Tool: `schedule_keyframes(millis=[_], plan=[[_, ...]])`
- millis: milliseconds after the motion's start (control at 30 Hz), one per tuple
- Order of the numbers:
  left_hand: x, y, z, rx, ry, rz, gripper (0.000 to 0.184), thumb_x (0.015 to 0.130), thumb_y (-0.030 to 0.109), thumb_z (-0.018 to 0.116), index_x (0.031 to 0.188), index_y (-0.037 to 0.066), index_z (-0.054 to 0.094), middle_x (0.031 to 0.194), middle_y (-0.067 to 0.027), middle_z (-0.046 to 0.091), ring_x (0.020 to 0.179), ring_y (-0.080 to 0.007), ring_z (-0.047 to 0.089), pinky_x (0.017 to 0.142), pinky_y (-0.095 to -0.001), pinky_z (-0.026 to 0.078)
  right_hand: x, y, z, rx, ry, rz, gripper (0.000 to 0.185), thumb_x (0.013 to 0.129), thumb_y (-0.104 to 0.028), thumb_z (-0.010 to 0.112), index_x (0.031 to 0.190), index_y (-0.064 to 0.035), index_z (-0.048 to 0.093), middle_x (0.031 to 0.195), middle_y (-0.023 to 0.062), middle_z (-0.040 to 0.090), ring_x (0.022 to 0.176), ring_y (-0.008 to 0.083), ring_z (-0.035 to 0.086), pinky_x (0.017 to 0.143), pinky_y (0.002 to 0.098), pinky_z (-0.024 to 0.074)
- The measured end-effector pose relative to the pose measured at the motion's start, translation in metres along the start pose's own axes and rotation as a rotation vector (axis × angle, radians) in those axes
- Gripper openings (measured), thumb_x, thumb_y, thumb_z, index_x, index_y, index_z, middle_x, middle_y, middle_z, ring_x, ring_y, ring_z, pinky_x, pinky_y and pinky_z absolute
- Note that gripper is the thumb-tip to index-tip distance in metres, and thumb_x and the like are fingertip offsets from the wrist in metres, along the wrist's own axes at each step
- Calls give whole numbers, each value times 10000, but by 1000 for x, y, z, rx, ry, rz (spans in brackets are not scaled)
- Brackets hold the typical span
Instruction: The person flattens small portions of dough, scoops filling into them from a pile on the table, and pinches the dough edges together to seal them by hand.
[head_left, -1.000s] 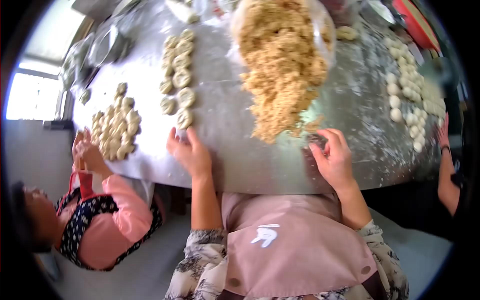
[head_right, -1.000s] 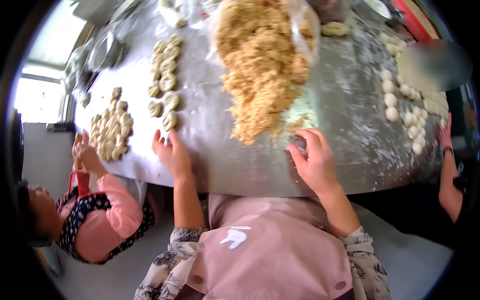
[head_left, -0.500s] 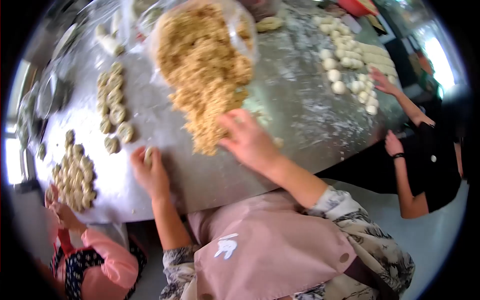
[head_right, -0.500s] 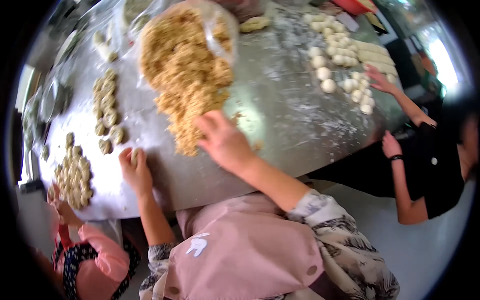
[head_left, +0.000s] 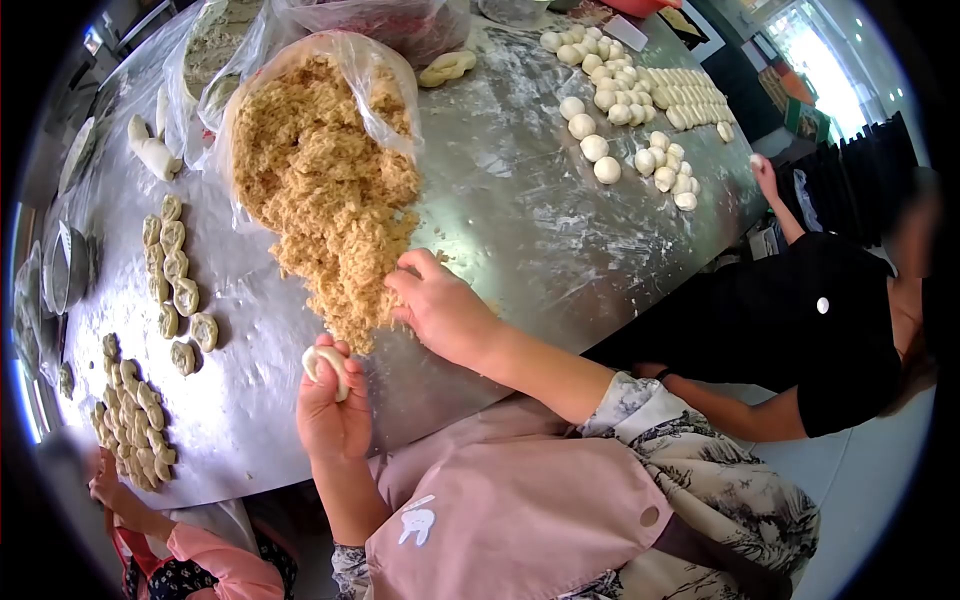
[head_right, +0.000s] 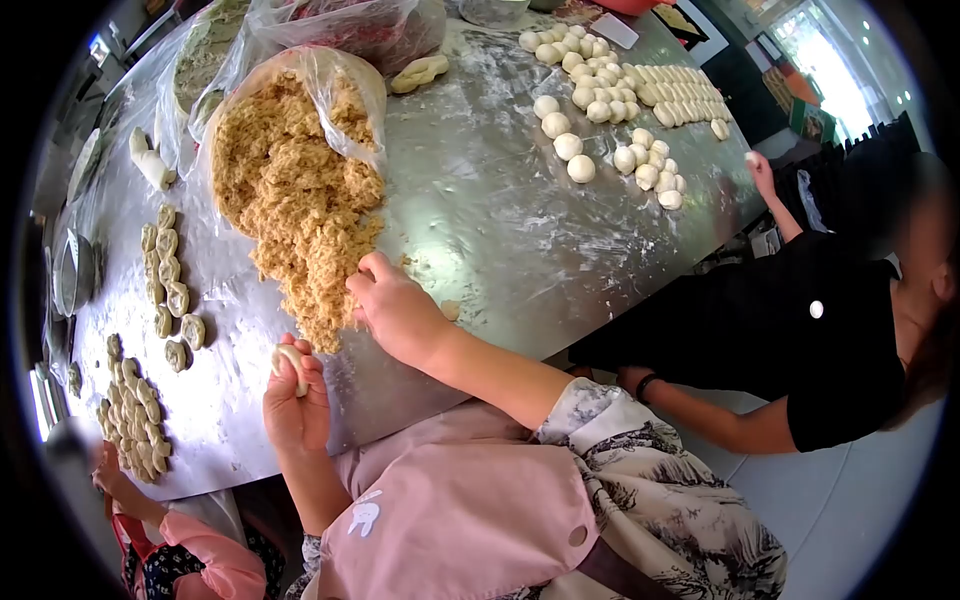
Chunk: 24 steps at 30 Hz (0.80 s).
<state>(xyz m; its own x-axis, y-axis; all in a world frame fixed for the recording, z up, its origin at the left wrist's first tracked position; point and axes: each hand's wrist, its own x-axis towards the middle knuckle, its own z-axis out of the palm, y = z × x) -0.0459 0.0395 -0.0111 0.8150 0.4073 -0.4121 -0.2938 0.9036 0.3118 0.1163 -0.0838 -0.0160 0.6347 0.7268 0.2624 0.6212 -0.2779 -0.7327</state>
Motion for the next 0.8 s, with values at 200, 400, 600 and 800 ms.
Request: schedule_keyframes(millis=[200, 400, 600, 800], plan=[[2, -19, 15, 162, 40, 4, 325, 918, 64, 543, 1235, 15, 495, 1101, -118, 582, 947, -208, 601, 824, -283, 523, 3, 7, 9, -136, -180, 36, 46, 805, -59, 568, 827, -29, 541, 848, 181, 570, 782, 380, 607, 690, 446, 511], [5, -25, 9, 236, 27, 58, 400, 944, 173, 496, 1308, 14, 449, 1141, -103, 558, 1059, -224, 541, 937, -334, 423, 18, -9, -20, 205, -12, 145, 214, 745, -134, 758, 927, -44, 689, 768, 158, 643, 650, 318, 626, 592, 369, 494], [19, -44, 14, 211, 33, 50, 432, 984, 292, 463, 1312, 11, 432, 1237, -101, 533, 1121, -226, 528, 1004, -360, 406, 20, -28, -32, 257, -154, 215, 207, 755, -106, 766, 941, -42, 701, 771, 95, 614, 629, 166, 570, 606, 289, 481], [21, -46, 32, 358, 9, 102, 403, 988, 182, 503, 1347, 29, 401, 1224, -97, 534, 1147, -194, 520, 1005, -374, 408, 11, -41, -22, 251, -193, 127, 187, 795, -41, 715, 980, -40, 693, 838, 74, 628, 668, 135, 589, 613, 279, 498]])
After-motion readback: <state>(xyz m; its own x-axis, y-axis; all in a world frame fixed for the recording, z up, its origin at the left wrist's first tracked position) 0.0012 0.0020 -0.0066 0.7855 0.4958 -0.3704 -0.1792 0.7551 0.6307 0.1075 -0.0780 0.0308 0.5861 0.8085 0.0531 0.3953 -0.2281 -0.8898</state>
